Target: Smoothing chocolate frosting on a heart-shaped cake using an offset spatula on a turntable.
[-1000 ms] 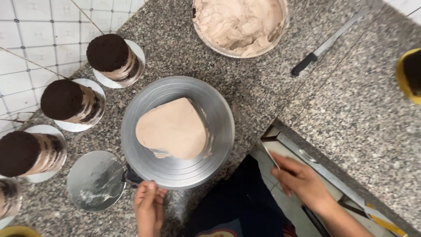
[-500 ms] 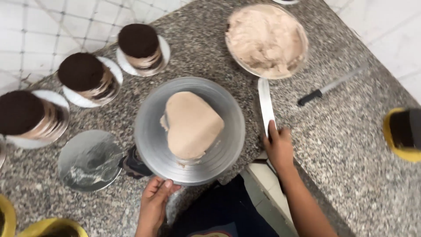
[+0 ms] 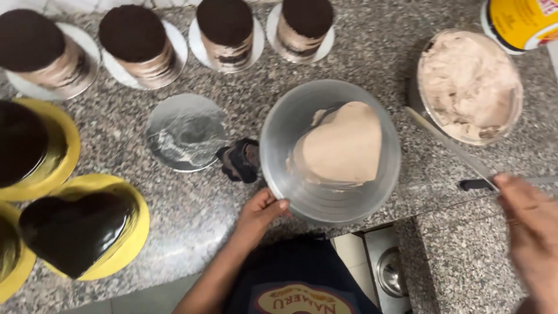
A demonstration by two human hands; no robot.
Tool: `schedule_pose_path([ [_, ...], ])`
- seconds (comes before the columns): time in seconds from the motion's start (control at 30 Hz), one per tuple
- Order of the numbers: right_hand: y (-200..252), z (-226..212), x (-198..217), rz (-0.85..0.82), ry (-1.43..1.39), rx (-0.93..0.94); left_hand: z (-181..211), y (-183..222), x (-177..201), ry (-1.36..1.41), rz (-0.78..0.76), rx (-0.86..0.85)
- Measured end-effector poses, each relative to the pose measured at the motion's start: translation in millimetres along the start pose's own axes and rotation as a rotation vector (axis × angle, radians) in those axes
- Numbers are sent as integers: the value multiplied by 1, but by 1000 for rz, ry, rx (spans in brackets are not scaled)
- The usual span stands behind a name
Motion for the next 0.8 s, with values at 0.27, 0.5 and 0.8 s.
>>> schedule_pose_path([
  [0.27, -110, -167, 23, -431, 552, 551, 10, 6, -10, 103, 55, -97],
  [0.5, -151, -272, -4, -405, 1077, 1115, 19, -1, -7, 118, 133, -177],
  [0.8, -163, -272, -28, -526, 1325, 1270, 27, -17, 0, 101, 173, -198],
])
Point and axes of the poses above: each hand's wrist, its own y-axis away from the middle knuckle, its own x-axis out of the back of the hand, z = x × y, the point moved 2 cm from there along -y, towards the middle knuckle, and after that the axes turned 7 degrees about -z, right-handed, at the moved point
